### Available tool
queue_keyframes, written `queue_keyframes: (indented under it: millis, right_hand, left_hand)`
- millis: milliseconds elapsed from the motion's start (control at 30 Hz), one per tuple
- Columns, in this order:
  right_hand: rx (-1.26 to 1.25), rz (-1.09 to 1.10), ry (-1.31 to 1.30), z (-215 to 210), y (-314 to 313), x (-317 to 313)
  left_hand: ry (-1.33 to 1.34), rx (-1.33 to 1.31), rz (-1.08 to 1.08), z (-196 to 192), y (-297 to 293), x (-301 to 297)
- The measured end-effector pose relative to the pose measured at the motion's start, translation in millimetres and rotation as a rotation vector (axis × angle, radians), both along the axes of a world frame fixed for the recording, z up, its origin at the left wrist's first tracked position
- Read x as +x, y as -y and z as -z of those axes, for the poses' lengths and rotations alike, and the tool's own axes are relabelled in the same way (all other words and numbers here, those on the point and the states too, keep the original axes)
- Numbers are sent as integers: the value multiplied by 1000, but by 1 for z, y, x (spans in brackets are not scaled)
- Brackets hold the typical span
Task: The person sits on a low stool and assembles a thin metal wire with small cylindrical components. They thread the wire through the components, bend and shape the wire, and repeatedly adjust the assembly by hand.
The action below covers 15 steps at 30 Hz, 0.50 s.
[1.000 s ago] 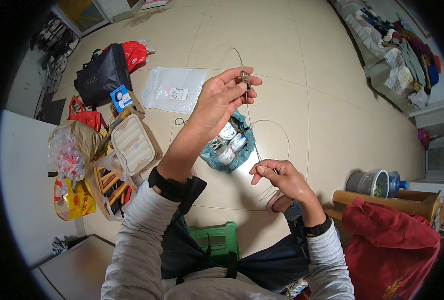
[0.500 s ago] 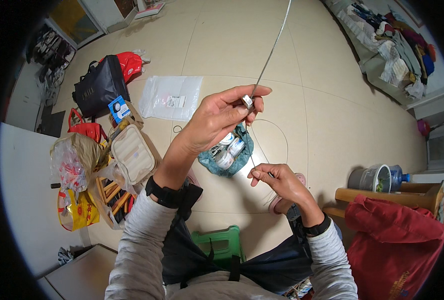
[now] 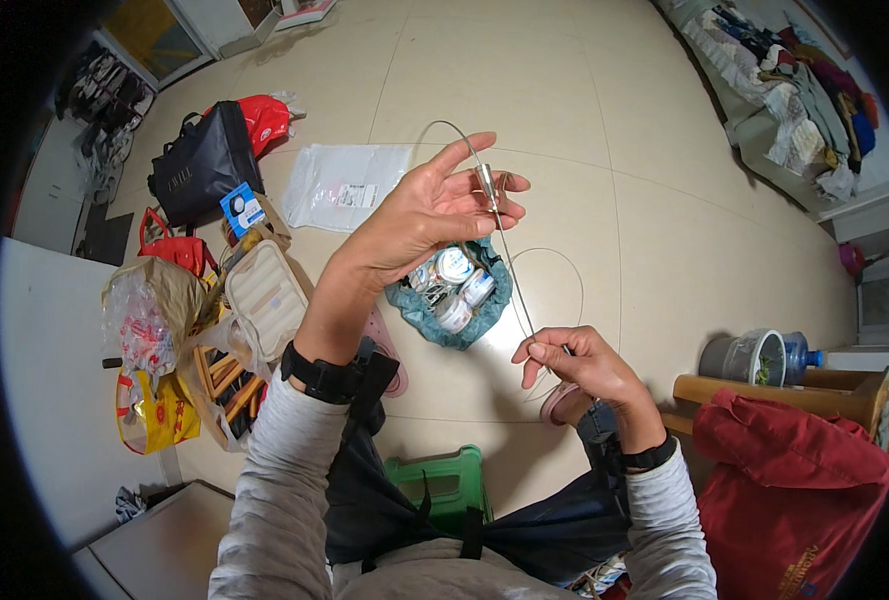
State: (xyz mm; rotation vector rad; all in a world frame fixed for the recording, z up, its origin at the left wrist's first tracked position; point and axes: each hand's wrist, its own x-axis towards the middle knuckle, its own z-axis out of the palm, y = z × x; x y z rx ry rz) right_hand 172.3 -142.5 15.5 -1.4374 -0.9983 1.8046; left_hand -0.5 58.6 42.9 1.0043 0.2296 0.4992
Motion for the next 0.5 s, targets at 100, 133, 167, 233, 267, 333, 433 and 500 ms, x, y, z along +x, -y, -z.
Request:
queue_keyframes:
  millis: [100, 133, 167, 233, 267, 333, 433, 500]
  right_hand:
    - [53, -3, 14, 5, 2, 2]
    - [99, -2, 11, 11, 4, 3]
    - [145, -2, 8, 19, 6, 3]
    - [157, -4, 11, 20, 6, 3]
    - [122, -8, 17, 13, 4, 2]
    - [79, -11, 23, 6, 2, 1]
    - [76, -4, 11, 6, 3, 1]
    - [104, 7, -10, 15, 6, 1]
  left_hand:
    - [-30, 44, -24, 2, -1, 4]
    - [-31, 62, -43, 3, -2, 5]
    - [-32, 80, -62, 3, -2, 6]
    - [-38, 60, -87, 1, -2, 6]
    - [-43, 50, -100, 2, -2, 5]
    - [-47, 61, -107, 4, -3, 6]
    - [-38, 25, -97, 2, -2, 6]
    - [-25, -15, -88, 2, 1, 9]
